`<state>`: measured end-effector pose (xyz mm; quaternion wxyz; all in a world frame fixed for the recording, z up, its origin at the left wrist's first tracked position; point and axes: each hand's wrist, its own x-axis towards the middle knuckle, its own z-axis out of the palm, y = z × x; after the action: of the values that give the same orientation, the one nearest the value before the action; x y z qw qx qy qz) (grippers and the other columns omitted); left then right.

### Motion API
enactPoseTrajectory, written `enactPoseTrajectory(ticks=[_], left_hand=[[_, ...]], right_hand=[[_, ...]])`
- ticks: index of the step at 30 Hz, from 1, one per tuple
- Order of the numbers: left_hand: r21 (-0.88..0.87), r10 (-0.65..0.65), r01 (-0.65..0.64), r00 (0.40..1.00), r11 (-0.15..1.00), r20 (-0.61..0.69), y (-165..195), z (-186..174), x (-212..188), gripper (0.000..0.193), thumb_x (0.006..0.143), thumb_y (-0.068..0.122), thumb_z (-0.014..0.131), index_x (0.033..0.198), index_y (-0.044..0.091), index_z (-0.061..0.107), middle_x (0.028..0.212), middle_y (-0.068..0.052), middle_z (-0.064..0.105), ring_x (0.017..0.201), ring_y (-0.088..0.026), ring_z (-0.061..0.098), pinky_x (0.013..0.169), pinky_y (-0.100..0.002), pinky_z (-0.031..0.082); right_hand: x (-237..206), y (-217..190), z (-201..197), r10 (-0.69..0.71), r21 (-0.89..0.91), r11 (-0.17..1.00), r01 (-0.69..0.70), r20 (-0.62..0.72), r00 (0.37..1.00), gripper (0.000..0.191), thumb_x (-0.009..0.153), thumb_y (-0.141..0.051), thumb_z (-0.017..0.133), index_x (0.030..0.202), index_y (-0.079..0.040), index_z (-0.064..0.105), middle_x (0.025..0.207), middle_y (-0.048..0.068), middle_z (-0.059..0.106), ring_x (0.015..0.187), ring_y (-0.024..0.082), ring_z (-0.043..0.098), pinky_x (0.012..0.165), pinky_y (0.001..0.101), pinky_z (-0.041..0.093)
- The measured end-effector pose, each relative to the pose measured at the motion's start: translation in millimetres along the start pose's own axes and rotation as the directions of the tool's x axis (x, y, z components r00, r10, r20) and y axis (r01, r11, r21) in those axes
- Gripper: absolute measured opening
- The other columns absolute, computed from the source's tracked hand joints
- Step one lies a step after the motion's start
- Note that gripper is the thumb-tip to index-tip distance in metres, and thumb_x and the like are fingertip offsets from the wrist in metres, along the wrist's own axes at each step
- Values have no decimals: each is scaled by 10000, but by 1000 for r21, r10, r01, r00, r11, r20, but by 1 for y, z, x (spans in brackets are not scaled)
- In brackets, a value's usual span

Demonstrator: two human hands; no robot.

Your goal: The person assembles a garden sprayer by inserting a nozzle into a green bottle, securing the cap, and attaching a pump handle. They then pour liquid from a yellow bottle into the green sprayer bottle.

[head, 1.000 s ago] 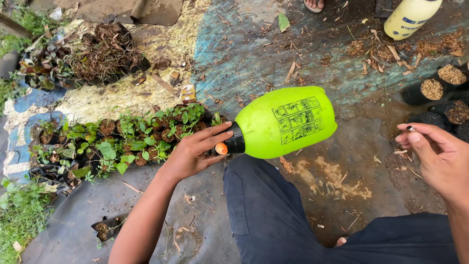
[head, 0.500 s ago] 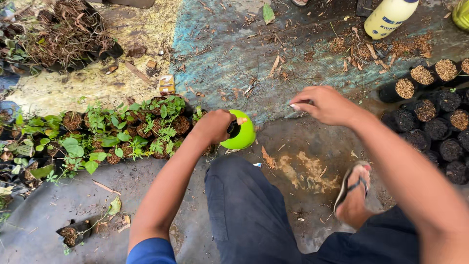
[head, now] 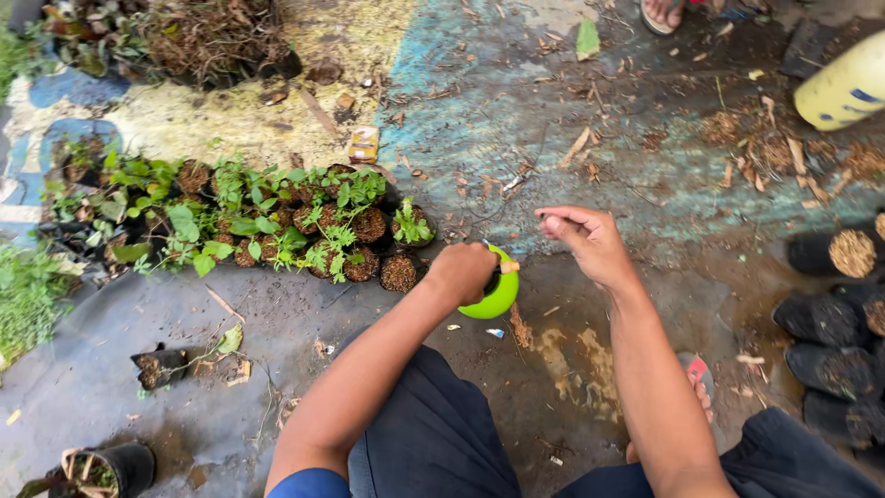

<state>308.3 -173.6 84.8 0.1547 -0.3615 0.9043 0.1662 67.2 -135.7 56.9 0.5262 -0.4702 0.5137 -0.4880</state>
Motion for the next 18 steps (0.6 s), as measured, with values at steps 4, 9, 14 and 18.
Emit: enactPoseTrajectory(ticks=[4, 9, 14, 18], left_hand=[[-6, -22, 23, 999, 1000, 23, 12, 8, 2, 309, 723, 141, 815, 1023, 100, 756, 1056, -134, 746, 975, -318, 743, 820, -425, 603], [19, -39, 40, 999, 999, -21, 20, 17, 1, 314, 798, 285, 804, 1056, 116, 746, 1073, -124, 739, 961, -302, 746, 787, -435, 602], [-31, -26, 22, 994, 999, -104, 23, 32, 5, 451, 764, 230, 779, 1203, 172, 692, 1113, -115, 722, 947, -311, 745, 739, -453, 609], [-72, -11, -4, 978, 997, -207, 28, 37, 13, 523, 778, 193, 741, 1290, 196, 636, 1201, -117, 704, 1073, -314, 729, 804, -467, 610]], right_hand=[[3, -1, 14, -103, 95, 991, 99, 31, 994, 274, 937, -79, 768, 1197, 3, 742, 1012, 19, 705, 900, 59, 622, 799, 230, 502], [-4, -11, 22, -89, 156, 984, 82, 36, 995, 256, 976, -120, 726, 1198, 7, 734, 1021, 55, 727, 915, 94, 666, 855, 265, 554], [-12, -22, 25, -52, 195, 980, 38, 69, 996, 254, 1013, -128, 662, 1215, 17, 712, 1084, 68, 738, 988, 118, 699, 905, 278, 571], [-18, -15, 20, -72, 127, 990, 66, 45, 996, 289, 983, -4, 714, 1266, 48, 694, 1148, 87, 728, 1013, 128, 679, 929, 254, 529]])
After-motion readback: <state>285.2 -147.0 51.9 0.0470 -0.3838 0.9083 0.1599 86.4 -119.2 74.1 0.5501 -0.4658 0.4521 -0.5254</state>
